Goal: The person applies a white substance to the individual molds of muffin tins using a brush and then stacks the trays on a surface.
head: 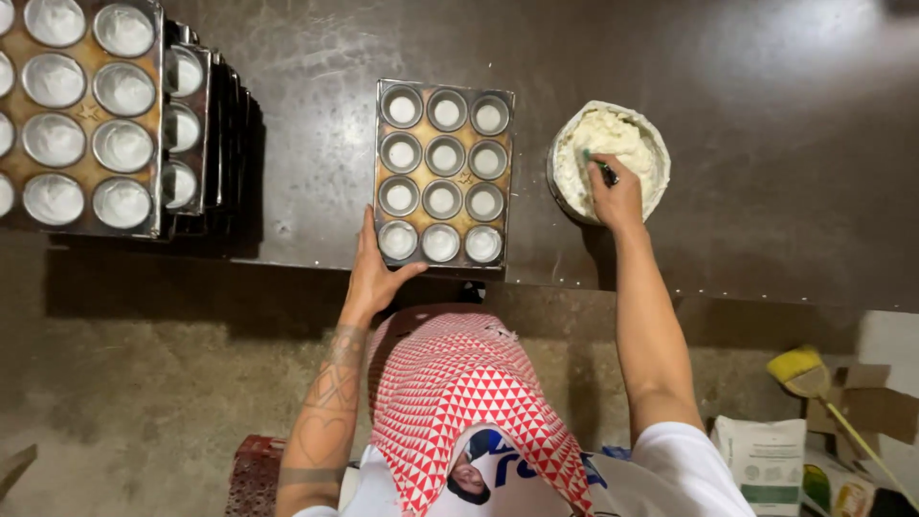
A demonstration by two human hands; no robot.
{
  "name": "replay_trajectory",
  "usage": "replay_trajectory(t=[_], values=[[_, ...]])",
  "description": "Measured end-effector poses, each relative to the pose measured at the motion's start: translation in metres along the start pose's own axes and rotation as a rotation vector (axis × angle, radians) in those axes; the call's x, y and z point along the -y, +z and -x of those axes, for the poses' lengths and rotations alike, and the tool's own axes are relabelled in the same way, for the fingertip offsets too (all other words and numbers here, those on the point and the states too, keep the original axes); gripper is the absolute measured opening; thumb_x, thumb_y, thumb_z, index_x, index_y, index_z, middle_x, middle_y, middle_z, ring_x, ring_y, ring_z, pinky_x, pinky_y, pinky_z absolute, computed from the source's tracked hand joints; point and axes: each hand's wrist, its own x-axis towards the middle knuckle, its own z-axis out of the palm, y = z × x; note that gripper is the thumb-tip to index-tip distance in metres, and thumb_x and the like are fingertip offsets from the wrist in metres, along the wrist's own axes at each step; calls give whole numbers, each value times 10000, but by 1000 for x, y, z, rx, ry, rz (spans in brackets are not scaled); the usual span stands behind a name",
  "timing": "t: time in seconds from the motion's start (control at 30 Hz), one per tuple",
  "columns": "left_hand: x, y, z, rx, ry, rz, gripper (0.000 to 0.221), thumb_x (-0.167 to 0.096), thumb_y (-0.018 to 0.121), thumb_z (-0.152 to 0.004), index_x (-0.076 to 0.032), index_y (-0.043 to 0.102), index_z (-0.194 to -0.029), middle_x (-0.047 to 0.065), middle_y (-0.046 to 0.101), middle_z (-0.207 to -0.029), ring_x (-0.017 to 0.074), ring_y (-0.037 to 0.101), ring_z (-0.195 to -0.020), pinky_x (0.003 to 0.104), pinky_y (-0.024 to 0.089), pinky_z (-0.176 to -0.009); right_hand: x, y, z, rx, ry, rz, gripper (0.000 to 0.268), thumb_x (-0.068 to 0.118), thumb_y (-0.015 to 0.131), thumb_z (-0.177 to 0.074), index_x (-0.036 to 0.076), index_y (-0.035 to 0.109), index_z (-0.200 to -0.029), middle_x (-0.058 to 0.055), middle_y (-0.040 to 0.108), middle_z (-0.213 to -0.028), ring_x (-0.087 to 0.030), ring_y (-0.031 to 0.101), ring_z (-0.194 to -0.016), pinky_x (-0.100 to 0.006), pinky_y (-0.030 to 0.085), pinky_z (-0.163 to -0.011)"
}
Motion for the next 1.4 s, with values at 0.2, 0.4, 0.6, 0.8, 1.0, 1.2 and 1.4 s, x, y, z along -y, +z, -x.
replay_trajectory(t=[0.2,0.4,0.6,0.8,1.0,1.2,1.4], values=[[-1,0,-1,9,-12,19,1331,-282,957,-659,31,83,-1612,300,299,-1613,414,342,-1488,439,328,-1204,106,-72,22,131,170,-40,182,190,672,-1026,62,742,-1135,-141,767,-969,-231,722,-876,-336,543,-826],[3,-2,-3,29,-8,19,1349,-298,968,-649,30,75,-1605,303,285,-1612,425,322,-1491,448,313,-1208,199,-84,8,674,-486,214,268,206,744,-874,122,757,-1128,-99,724,-1009,-304,676,-955,-419,550,-798],[8,0,-5,28,15,-8,1348,-308,967,-657,16,71,-1610,300,274,-1621,434,311,-1496,464,310,-1212,160,27,-4,728,-524,119,128,110,665,-803,121,703,-924,-83,734,-887,-308,691,-837,-447,558,-755],[8,-2,-5,33,14,-3,1344,-303,966,-662,0,65,-1612,295,272,-1622,438,311,-1493,471,312,-1203,85,86,36,87,845,-1062,441,369,514,-1118,-48,652,-1161,-152,681,-838,-241,642,-684,-339,463,-577],[4,-4,-5,49,-29,6,1340,-306,959,-659,4,69,-1611,291,283,-1618,431,332,-1485,459,333,-1195,80,-34,96,-45,382,-905,360,285,520,-1099,-3,531,-1315,-187,710,-1054,-221,703,-810,-326,600,-723],[3,-4,-5,47,-2,-10,1338,-296,963,-660,27,70,-1602,309,270,-1615,436,319,-1491,459,323,-1195,34,-66,27,-72,201,-117,204,179,683,-1057,-9,709,-1132,-95,720,-926,-158,651,-854,-287,521,-783],[1,-4,-2,44,-4,-1,1336,-309,952,-673,15,63,-1616,303,280,-1622,417,330,-1499,448,327,-1201,-5,-3,-26,74,347,-158,265,277,684,-1019,28,736,-1092,-76,715,-883,-152,662,-742,-299,520,-720]])
